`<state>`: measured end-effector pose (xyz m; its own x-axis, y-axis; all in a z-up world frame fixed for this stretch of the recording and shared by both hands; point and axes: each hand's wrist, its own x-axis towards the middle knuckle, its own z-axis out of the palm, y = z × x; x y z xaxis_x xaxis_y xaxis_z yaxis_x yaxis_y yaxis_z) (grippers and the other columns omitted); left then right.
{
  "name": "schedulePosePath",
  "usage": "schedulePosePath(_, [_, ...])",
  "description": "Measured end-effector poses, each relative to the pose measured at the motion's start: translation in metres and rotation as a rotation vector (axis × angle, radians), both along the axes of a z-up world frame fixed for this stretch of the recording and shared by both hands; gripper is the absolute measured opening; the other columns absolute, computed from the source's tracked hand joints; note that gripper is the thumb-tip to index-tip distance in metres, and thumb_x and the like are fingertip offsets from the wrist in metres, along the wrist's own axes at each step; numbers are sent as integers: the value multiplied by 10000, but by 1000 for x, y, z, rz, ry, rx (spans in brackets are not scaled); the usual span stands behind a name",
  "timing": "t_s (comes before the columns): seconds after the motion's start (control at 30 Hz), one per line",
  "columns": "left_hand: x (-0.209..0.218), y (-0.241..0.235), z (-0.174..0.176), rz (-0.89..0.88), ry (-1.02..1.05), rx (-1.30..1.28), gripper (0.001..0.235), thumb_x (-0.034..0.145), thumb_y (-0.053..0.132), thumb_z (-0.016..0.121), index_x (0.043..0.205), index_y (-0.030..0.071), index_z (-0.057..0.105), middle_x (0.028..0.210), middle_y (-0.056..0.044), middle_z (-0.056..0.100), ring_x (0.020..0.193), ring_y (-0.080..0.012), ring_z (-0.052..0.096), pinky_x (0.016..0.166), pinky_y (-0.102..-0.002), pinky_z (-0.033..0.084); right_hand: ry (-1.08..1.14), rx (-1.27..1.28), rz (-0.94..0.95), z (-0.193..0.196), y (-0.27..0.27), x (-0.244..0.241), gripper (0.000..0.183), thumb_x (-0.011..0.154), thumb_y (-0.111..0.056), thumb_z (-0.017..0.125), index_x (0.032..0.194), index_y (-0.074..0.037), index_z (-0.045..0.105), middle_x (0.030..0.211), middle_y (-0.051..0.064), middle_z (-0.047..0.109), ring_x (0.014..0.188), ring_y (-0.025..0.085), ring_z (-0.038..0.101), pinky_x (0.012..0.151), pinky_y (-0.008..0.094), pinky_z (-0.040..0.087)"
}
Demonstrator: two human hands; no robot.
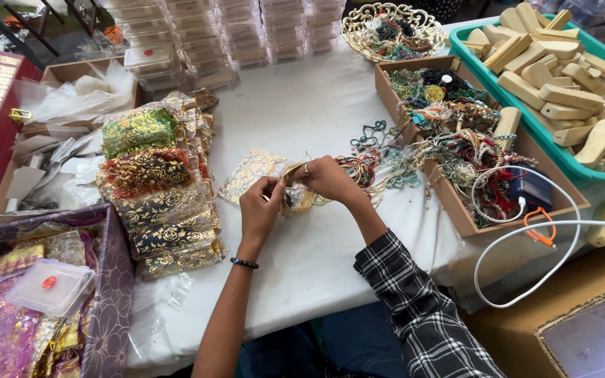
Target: The person sits at a table and packs various jewelry items into small, patterned fabric pouches. They select a pouch, place a piece of jewelry inside, and tie the pouch closed using a string. The person repeats this process with different pouches and jewelry items.
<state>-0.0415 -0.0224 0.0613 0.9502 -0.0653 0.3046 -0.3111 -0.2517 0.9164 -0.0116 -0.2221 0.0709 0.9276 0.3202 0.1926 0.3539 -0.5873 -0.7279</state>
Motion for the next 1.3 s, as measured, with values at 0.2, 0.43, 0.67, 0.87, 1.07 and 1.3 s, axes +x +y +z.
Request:
schedulePosePath(0.2, [-4, 2, 0, -11, -97, 18, 206, 948, 211, 705, 944, 7, 731, 769, -67, 740, 634, -113, 666, 599, -272, 530, -48, -239, 113, -43, 22, 14, 153, 817, -56, 710, 946, -63, 791, 880, 131, 764, 806, 262, 743, 775, 378, 585])
schedulePosePath(0.43, [-5, 0, 2, 19, -237, 123, 182, 941, 198, 720, 938, 16, 733, 805, -87, 720, 717, -181, 659, 660, -322, 526, 4, -92, 262, -7, 0, -1, 258, 809, -14, 647, 1032, -26, 777, 1017, 152, 779, 919, 270, 737, 856, 365, 564])
schedulePosePath(0.67, [-2, 0, -2, 43, -201, 106, 181, 942, 183, 717, 940, 2, 720, 788, -85, 701, 693, -180, 639, 651, -325, 516, -187, 28, -370, 11, -57, 2, 304, 882, -51, 591, 1073, -147, 806, 1115, 63, 764, 960, 237, 744, 911, 365, 591])
schedulePosePath(0.87, [-5, 2, 7, 81, -171, 66, 186, 964, 179, 700, 941, -5, 704, 789, -81, 699, 670, -158, 645, 629, -313, 516, -66, -455, -507, -10, -53, 10, 190, 870, -204, 722, 1039, -190, 808, 1189, -5, 704, 1157, 277, 590, 979, 465, 490])
schedulePosePath(1.07, [-3, 3, 3, 85, -110, 18, 196, 977, 195, 685, 955, 2, 706, 790, -72, 705, 634, -138, 647, 567, -301, 520, -268, -260, -624, -12, -67, 15, 120, 964, -278, 736, 1019, -180, 778, 1162, -7, 731, 1166, 265, 628, 1023, 419, 513])
schedulePosePath(1.3, [-4, 3, 6, 78, -108, 22, 204, 979, 203, 680, 951, 3, 709, 793, -74, 711, 649, -140, 653, 583, -298, 520, -266, -470, -568, -47, -49, 28, 247, 826, -252, 803, 1058, -169, 817, 1240, 32, 696, 1210, 310, 577, 1054, 464, 465])
